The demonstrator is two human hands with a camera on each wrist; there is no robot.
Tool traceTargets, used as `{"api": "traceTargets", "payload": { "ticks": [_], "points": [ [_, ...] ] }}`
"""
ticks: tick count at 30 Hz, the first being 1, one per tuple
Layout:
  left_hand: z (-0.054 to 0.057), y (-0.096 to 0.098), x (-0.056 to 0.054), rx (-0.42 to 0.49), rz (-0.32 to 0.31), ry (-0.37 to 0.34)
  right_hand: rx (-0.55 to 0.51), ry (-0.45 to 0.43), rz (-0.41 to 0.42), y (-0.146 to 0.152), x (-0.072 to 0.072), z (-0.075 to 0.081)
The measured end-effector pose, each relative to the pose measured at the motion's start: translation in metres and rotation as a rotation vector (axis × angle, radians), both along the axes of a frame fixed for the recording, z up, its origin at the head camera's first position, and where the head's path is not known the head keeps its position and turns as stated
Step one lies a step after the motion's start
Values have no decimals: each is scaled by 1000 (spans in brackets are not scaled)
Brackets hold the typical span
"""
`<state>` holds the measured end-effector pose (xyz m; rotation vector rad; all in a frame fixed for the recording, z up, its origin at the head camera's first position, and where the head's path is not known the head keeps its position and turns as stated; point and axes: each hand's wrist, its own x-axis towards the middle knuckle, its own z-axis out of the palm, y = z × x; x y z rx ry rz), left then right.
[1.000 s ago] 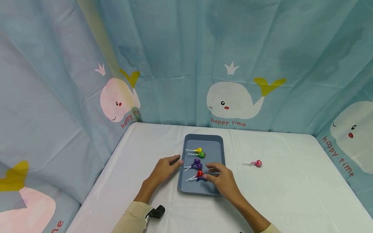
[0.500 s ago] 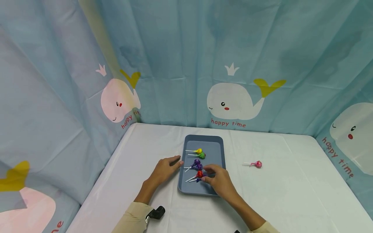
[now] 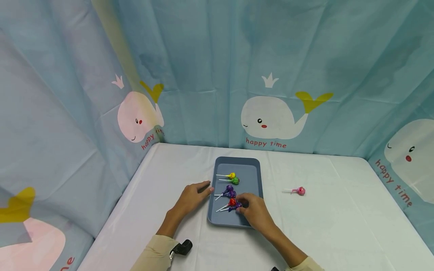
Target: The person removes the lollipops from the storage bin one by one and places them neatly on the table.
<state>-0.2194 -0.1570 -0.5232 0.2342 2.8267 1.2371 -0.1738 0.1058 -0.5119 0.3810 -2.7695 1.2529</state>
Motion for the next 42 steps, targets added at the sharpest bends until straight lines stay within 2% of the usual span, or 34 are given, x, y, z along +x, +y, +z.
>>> {"api": "traceTargets", "payload": {
  "ticks": [6,13,21,27,42],
  "points": [
    [0,0,1,4,-3,-2,-4,5,6,0,3,2],
    [0,0,1,7,-6,5,-76,-19,-22,2,5,7],
    [0,0,0,5,-5,3,-140,30,-53,10,7,12],
    [-1,0,0,8,-1,1,-137,46,-93,24,7,15],
    [1,0,1,14,3,0,-241,-36,-208,69,9,21]
  ]
}}
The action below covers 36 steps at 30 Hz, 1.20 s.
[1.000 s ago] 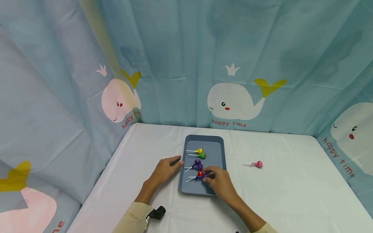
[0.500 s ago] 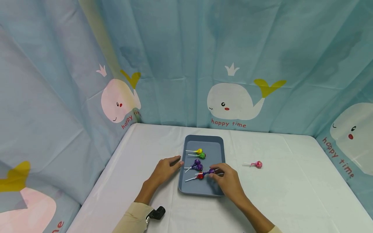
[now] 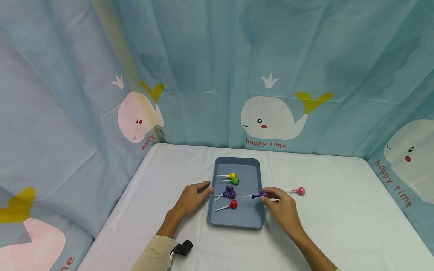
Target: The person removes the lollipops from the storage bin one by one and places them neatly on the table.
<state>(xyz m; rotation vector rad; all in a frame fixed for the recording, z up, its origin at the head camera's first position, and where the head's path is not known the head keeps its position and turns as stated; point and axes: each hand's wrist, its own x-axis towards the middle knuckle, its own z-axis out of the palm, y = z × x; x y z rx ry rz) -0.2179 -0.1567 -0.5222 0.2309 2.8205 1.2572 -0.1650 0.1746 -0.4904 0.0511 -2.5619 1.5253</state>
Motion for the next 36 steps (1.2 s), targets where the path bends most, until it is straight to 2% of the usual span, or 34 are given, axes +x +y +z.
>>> {"api": "traceTargets", "payload": {
  "ticks": [8,15,22,31,36],
  "points": [
    [0,0,0,-13,-2,-7,30,-31,-55,22,1,2],
    [-1,0,-1,-20,-1,7,85,-12,-89,44,2,1],
    [-2,0,0,-23,-4,12,88,4,-120,65,3,1],
    [-2,0,-2,-10,-2,-3,130,-56,-170,87,4,-2],
    [-3,-1,-1,-2,-6,2,116,-88,-184,98,4,-6]
  ]
}}
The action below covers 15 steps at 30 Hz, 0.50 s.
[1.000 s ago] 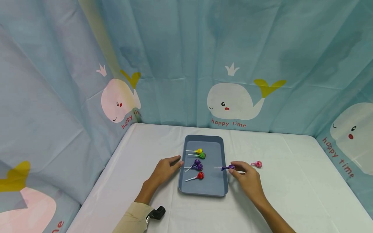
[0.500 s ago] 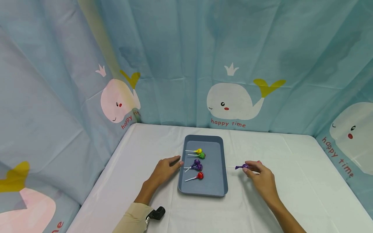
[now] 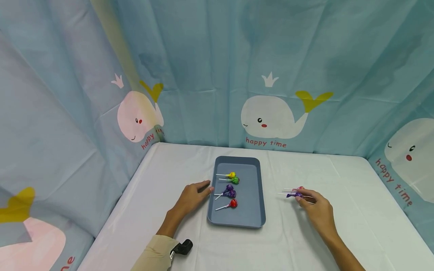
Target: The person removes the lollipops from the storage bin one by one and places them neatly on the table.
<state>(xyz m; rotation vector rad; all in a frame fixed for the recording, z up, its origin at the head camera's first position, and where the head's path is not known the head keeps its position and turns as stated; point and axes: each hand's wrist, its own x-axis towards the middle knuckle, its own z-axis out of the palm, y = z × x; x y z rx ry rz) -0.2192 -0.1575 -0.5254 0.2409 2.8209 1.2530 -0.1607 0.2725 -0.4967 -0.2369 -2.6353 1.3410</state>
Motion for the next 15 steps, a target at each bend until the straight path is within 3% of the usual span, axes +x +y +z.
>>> {"api": "traceTargets", "payload": {
  "ticks": [15],
  "points": [
    [1,0,0,6,0,-10,61,-98,-44,19,-1,-7]
  ]
}}
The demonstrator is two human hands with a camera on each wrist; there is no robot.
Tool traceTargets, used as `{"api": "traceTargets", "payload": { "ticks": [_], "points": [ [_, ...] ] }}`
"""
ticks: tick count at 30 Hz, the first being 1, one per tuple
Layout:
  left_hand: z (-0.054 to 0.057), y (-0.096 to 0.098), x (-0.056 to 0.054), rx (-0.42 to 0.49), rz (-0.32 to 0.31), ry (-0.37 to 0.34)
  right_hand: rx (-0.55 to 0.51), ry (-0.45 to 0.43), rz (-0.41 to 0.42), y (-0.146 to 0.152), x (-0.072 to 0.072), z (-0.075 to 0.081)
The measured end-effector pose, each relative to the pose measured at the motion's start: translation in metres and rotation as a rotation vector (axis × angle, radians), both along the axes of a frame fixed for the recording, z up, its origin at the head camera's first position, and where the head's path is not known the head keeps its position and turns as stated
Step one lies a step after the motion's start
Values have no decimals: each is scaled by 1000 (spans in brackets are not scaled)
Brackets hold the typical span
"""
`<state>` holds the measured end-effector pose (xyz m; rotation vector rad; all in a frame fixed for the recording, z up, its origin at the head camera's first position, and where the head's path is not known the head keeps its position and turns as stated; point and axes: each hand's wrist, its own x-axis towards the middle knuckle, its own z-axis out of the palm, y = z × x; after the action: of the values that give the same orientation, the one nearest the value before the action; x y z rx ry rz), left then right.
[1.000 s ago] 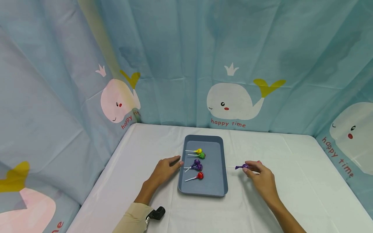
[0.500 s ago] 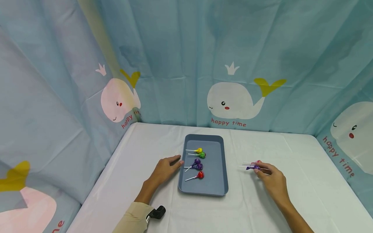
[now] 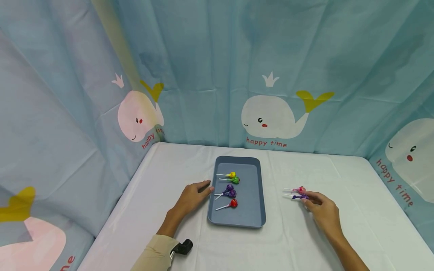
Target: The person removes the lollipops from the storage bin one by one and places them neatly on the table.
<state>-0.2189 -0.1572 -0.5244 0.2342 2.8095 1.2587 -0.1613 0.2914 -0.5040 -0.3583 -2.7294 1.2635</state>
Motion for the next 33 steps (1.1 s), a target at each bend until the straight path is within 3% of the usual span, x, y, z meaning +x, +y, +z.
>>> {"api": "traceTargets", "payload": {
  "ticks": [19,33],
  "points": [
    [-2,0,0,-22,-4,25,82,-19,31,6,-5,-8],
    [1,0,1,-5,-4,8,62,-35,34,4,-4,-6]
  ]
}}
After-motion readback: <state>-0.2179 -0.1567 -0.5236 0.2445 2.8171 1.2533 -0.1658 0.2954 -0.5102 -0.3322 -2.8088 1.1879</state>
